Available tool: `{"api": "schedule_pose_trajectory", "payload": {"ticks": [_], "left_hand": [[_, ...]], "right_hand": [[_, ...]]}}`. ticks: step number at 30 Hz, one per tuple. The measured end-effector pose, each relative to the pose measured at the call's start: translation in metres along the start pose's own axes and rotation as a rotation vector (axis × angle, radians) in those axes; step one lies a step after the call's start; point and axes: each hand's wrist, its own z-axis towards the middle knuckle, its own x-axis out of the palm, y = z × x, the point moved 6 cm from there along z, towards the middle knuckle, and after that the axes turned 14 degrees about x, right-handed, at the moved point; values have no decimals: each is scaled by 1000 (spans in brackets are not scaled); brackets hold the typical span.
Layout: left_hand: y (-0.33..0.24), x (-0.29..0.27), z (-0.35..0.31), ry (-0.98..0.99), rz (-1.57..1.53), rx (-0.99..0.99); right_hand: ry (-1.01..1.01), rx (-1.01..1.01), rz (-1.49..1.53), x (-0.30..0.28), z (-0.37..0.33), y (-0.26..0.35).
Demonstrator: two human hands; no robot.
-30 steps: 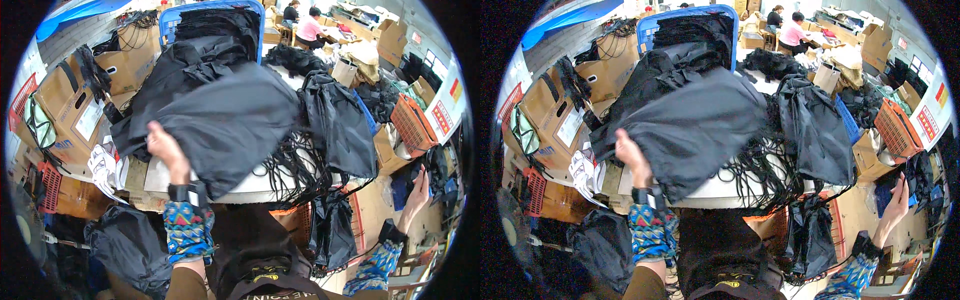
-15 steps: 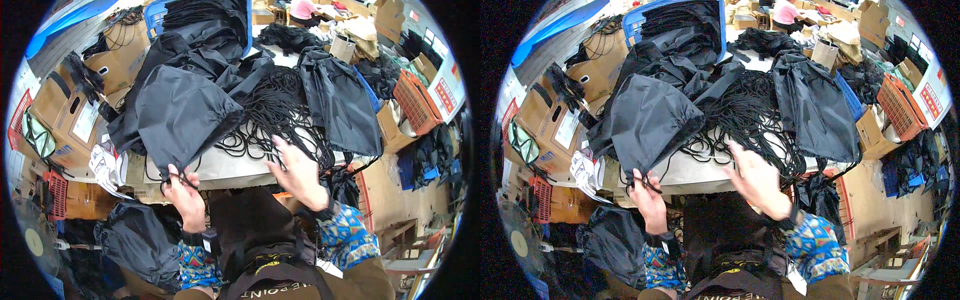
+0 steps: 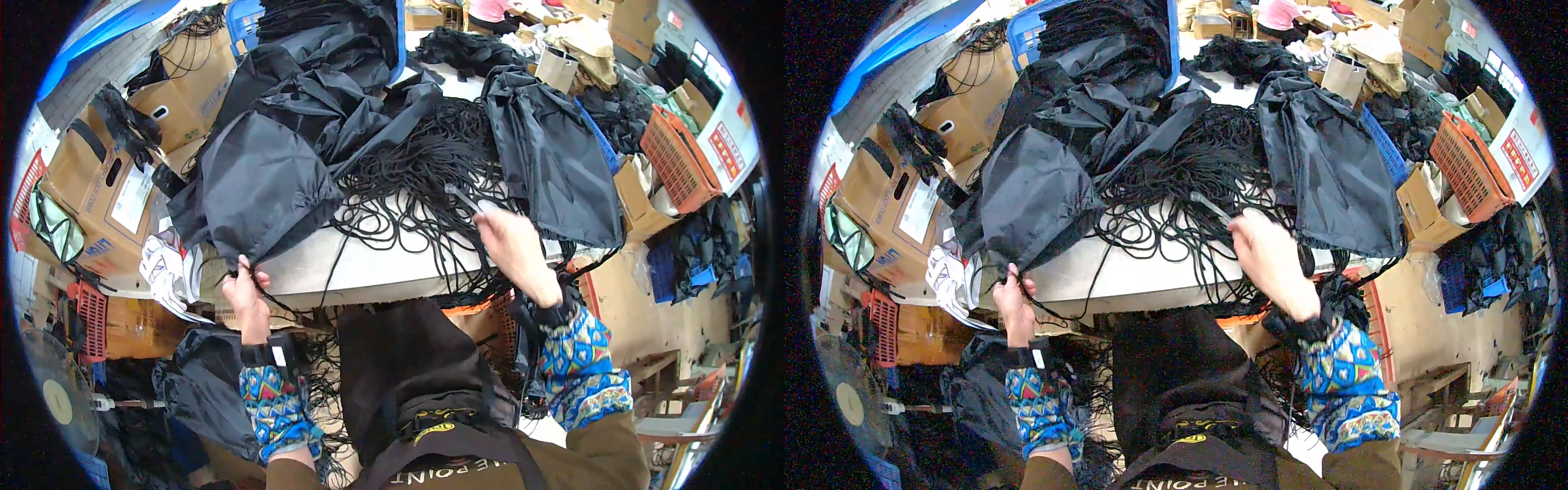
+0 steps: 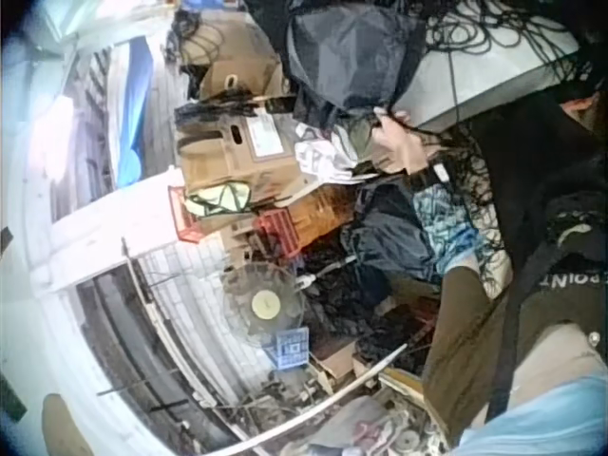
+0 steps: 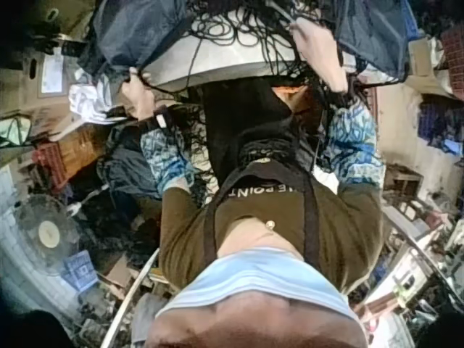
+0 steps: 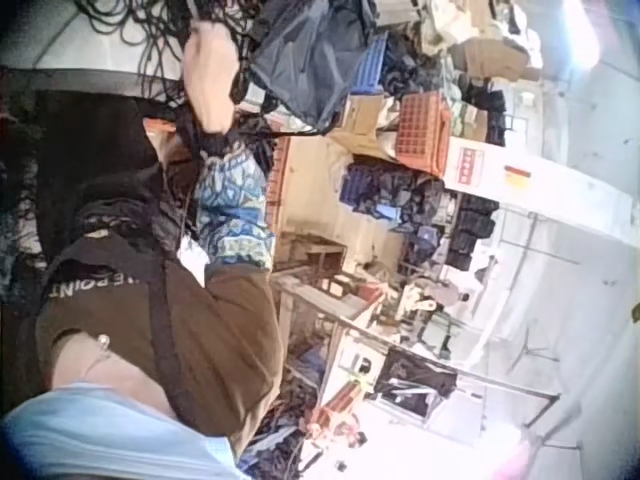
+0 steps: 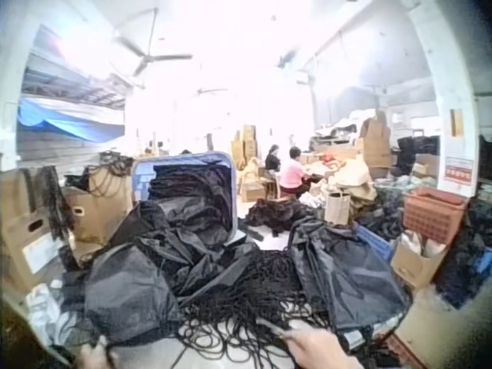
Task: The person assembles black drawstring bags by threading black cords through the fabric channels. They repeatedly pick up a bag, insert a cord, pull it through, and place the finished item aside. The process is repetitive and performed by hand without tools.
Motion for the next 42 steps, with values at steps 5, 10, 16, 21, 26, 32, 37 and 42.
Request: {"api": "schedule_pose_trajectory", "payload": {"ticks": [5,10,16,21,26,32,37,42], "left_hand": [[-3,-29,-8,-86,350,410],[-64,45,-146,101,482,744],[-54,135,-219,730,315,853],[-68,149,-237,962,197,1185],[-92,138,-224,873,-47,883],[-184,30,-191,1110,-1093,430],[-183,44,-189,1123,-563,4],[-68,79,-204,633,-331,-425]], "right_hand": [[224,195,-4,-2,-51,-24],[362,317,280,43,-82,-25],[483,527,514,86,-80,-31],[812,895,1117,67,-91,-8],[915,860,1136,62,-100,3],[751,624,1408,22,-97,18],[889,410,824,18,-96,52],[725,290,715,23,-110,61]]}}
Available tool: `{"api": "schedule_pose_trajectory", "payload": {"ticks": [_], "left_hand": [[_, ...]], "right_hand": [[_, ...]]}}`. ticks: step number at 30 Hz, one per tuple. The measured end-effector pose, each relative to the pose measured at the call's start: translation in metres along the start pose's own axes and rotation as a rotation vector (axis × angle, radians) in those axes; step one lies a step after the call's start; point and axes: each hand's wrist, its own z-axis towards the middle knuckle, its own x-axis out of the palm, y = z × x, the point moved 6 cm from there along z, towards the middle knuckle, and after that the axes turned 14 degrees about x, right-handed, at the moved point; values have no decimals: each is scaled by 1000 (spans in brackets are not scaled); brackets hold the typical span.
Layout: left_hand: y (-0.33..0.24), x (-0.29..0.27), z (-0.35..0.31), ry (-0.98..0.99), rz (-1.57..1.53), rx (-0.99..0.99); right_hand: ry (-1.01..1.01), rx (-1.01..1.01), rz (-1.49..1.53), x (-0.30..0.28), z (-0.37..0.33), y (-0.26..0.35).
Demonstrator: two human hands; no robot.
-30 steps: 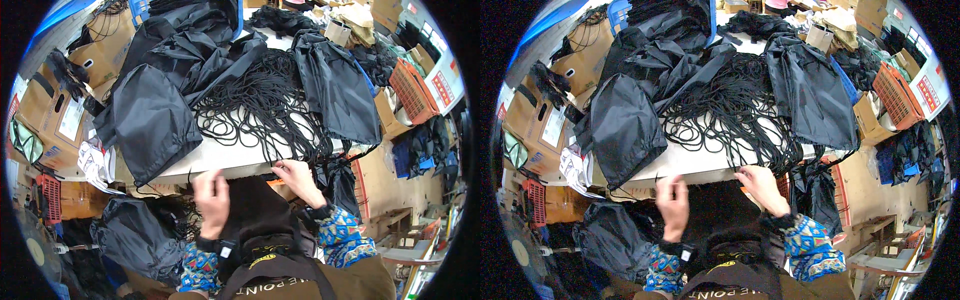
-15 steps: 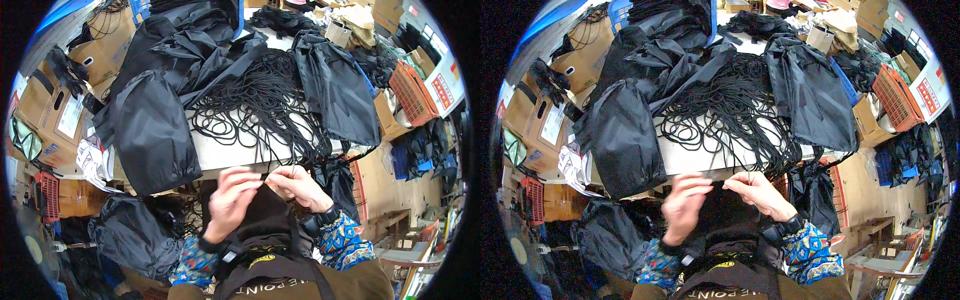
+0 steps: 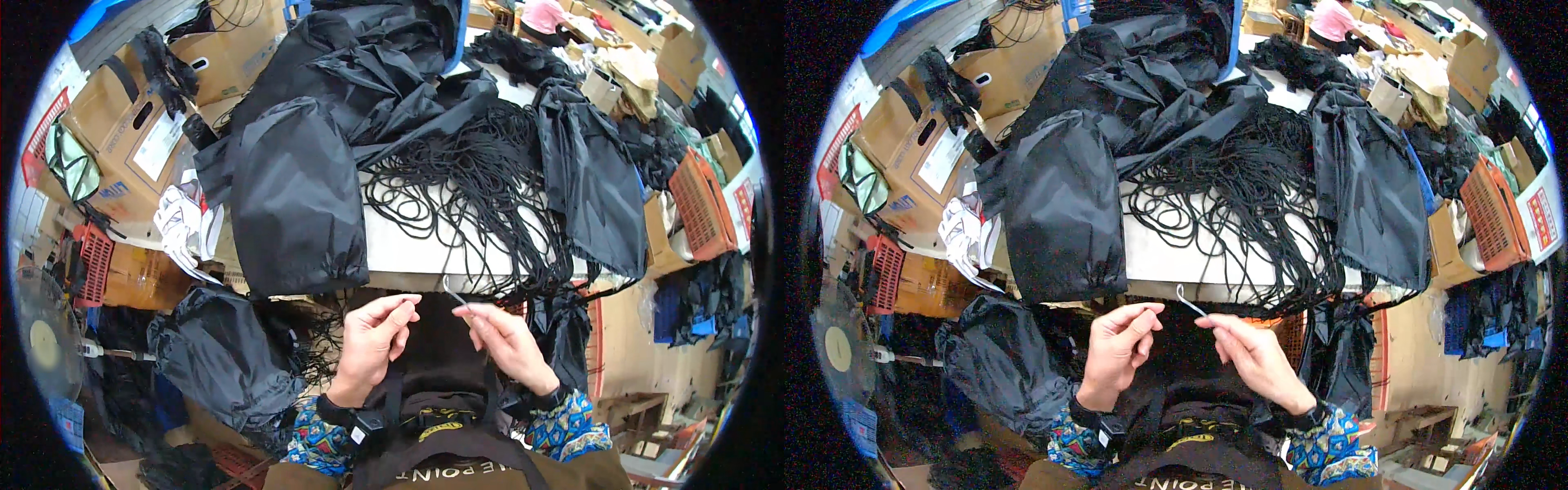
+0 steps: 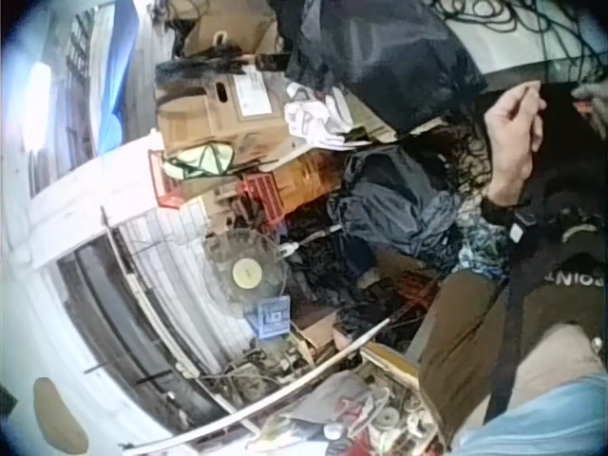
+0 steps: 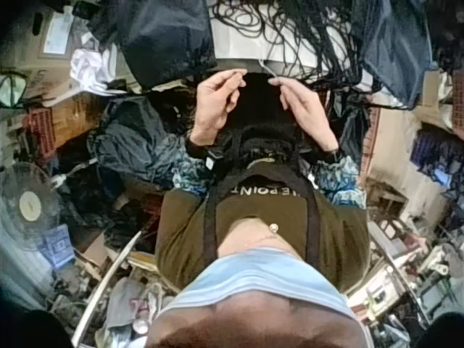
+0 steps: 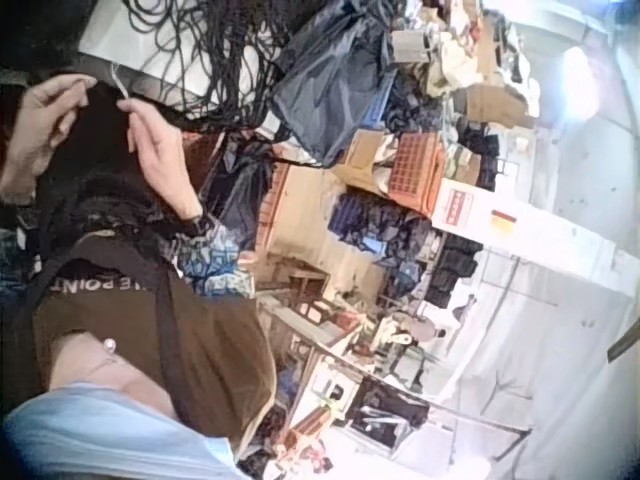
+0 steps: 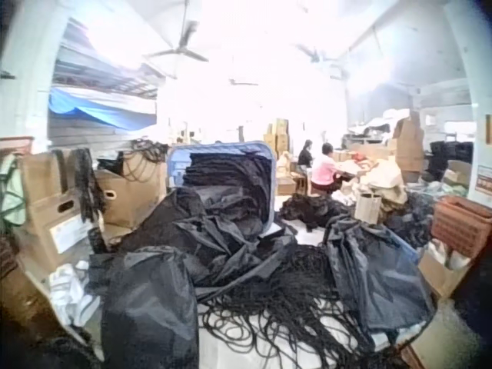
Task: The person assembles black drawstring bags by threading black cords through the fabric channels. They repeatedly pick up a bag, insert a cord, pull it through, and place the finished item aside. The process is repetitive and performed by hand without tools.
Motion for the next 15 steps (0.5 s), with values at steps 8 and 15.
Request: {"api": "schedule_pose_trajectory", "payload": {"ticks": [8,15], "left_hand": [[7,-1,-8,70,214,107],[0,2,-9,142,394,244]], "right_hand": [[2,15,-178,11,-7,3],[27,-70,-232,20,-6,1]]}}
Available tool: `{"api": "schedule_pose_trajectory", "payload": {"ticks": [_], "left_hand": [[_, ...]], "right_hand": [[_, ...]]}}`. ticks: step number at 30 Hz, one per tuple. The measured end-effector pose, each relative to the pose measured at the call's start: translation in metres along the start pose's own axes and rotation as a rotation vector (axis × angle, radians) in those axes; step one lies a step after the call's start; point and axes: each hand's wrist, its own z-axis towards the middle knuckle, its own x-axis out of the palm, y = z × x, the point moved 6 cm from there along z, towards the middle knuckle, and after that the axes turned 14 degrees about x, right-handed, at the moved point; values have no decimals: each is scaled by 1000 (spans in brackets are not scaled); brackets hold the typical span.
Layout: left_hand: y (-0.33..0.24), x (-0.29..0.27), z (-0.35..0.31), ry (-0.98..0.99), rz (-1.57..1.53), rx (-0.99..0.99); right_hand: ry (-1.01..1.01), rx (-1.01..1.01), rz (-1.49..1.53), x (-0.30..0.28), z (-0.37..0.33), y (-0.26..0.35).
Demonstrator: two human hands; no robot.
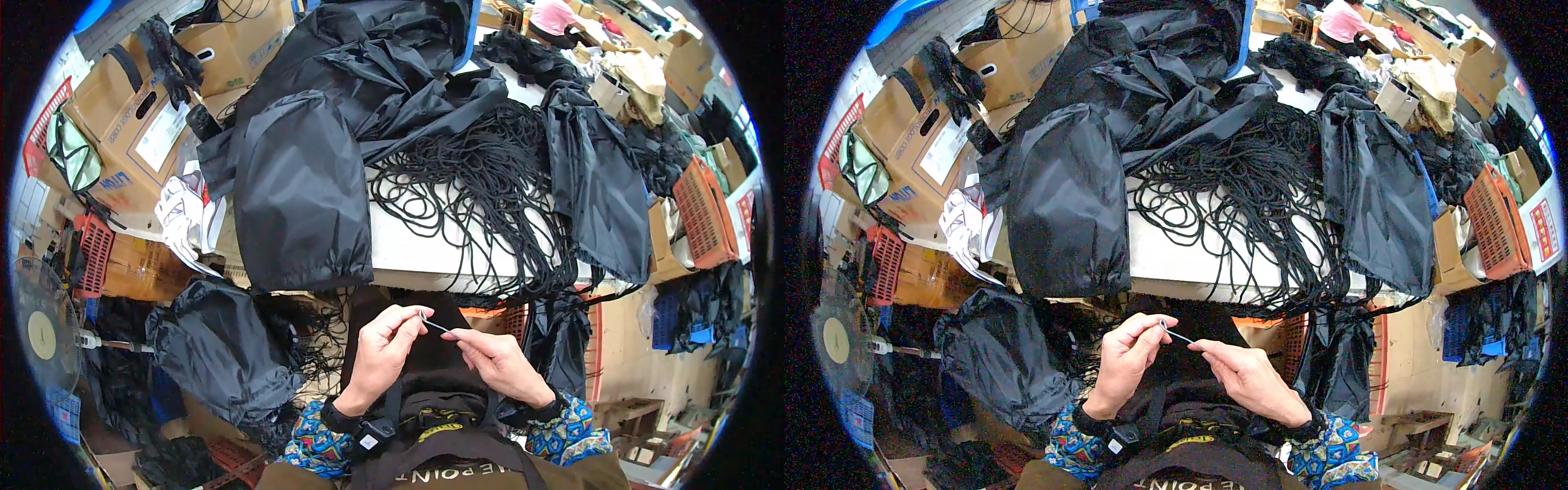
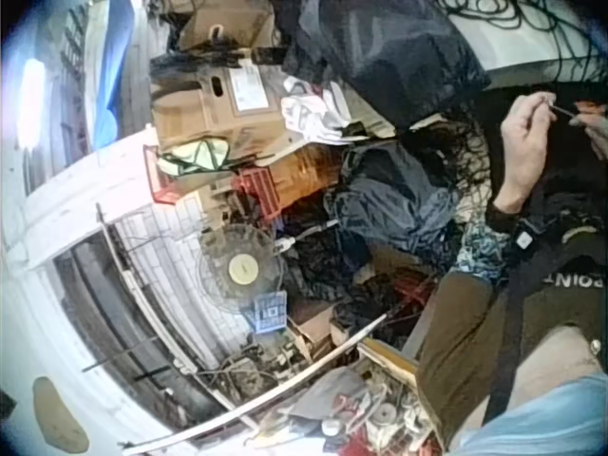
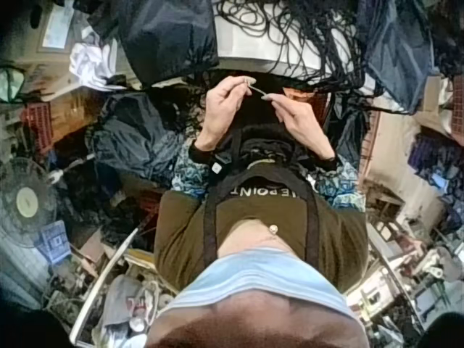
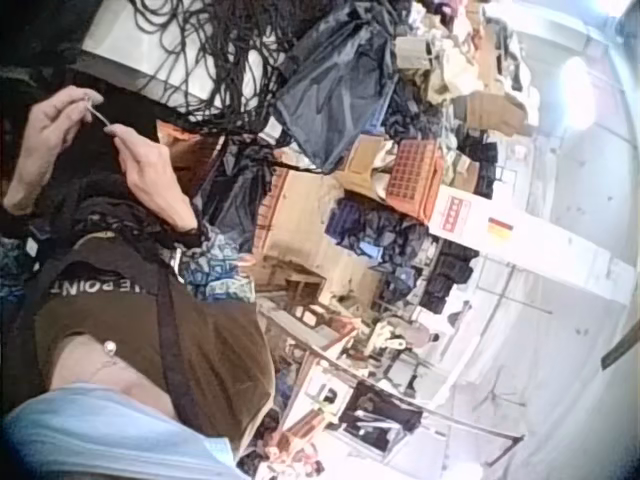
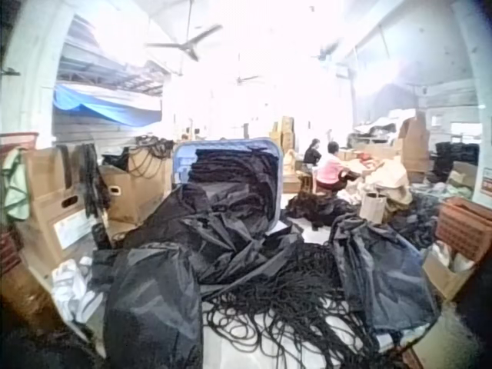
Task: The person assembles black drawstring bags by threading black cords through the fabric channels. They repeatedly pick up a bag, insert a cord, pull it through, and place the finished item aside. The process is repetitive and performed by hand without tools.
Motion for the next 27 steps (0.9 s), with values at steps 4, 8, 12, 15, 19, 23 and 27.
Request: {"api": "schedule_pose_trajectory", "payload": {"ticks": [4,8,12,15,19,23,27], "left_hand": [[-4,-1,0,0,16,-10],[-5,-1,-1,3,26,24],[-4,0,-1,15,25,16],[-3,0,-3,-10,-33,-14],[1,-2,-6,-19,-85,-75],[1,-3,-6,-23,-138,-85],[5,-2,-8,73,-194,-149]], "right_hand": [[-42,-54,-74,-2,-1,3],[-62,-46,-125,-4,-2,6],[-63,-87,-141,-4,-2,3],[-44,-106,-164,-5,-2,3],[-1,-62,-187,-6,-1,5],[28,-56,-222,-6,1,1],[1,-124,-284,-9,0,1]]}}
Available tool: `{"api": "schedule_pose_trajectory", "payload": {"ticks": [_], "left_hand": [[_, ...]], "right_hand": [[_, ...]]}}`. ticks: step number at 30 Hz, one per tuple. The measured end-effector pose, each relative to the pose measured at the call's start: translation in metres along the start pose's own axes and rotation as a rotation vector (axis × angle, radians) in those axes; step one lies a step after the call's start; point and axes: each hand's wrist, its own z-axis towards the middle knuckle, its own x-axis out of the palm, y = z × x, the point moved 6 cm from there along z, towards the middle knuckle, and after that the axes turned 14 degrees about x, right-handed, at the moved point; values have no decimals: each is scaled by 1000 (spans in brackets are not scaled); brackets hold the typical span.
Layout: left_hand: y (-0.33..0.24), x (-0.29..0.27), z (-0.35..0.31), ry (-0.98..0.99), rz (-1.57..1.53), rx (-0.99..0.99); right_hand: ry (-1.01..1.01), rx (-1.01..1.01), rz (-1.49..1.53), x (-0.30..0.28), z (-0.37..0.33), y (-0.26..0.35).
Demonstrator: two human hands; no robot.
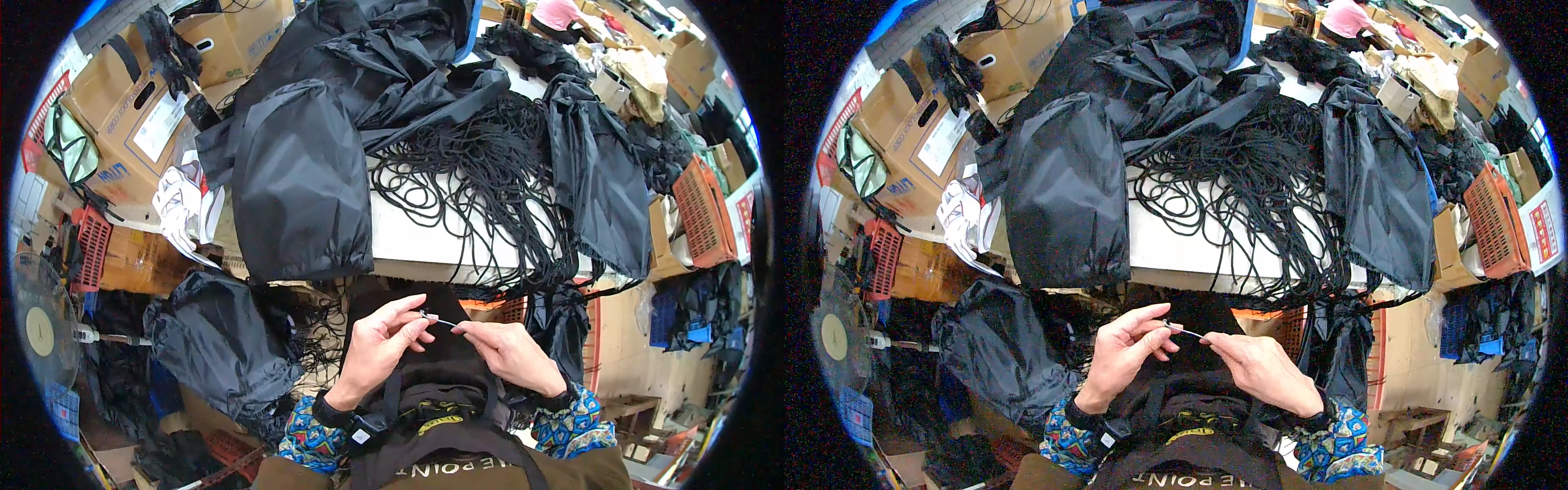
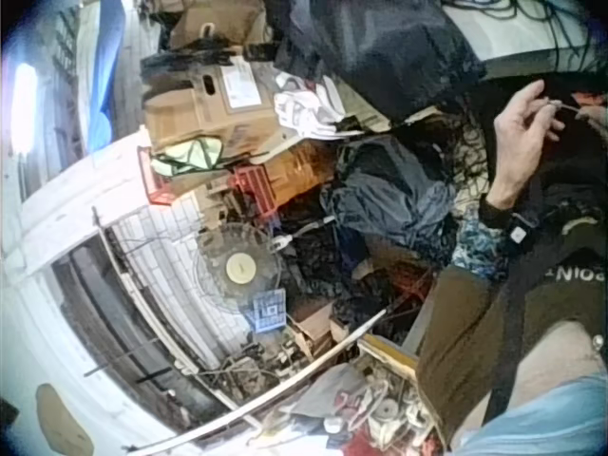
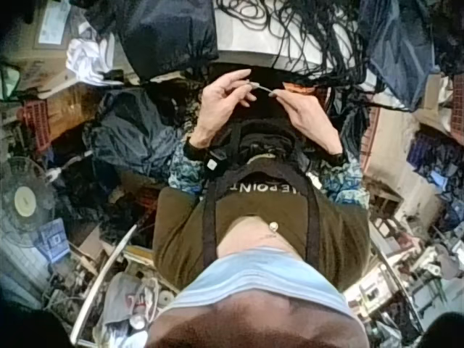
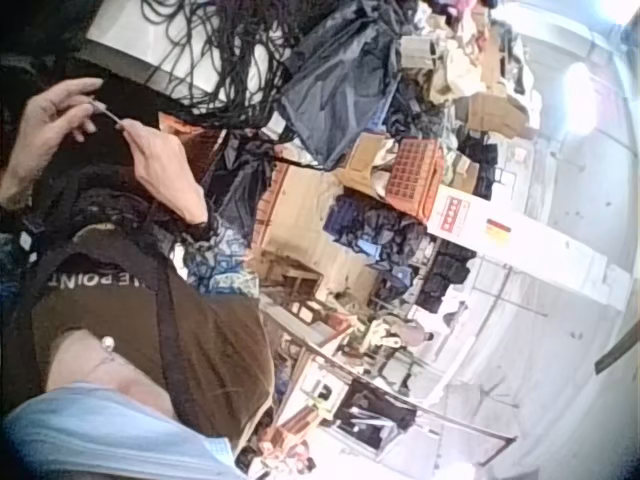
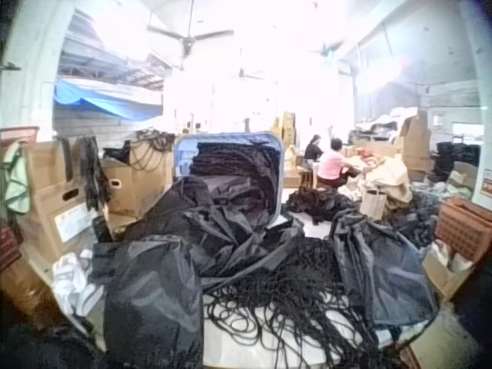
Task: The person assembles black drawstring bags by threading black cords through the fabric channels. They repeatedly pick up a bag, insert a cord, pull it through, and place the finished item aside. The process is repetitive and performed by hand without tools.
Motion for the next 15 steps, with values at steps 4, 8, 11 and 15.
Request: {"api": "schedule_pose_trajectory", "payload": {"ticks": [4,8,11,15], "left_hand": [[4,0,0,17,-88,-69],[6,3,-1,-55,-110,-74],[7,4,-2,-104,-34,1],[9,2,-4,-164,-92,79]], "right_hand": [[10,-9,-189,-3,-1,2],[-29,-15,-354,-7,-3,6],[-52,-22,-348,-7,-4,7],[-37,-40,-283,-2,-3,7]]}}
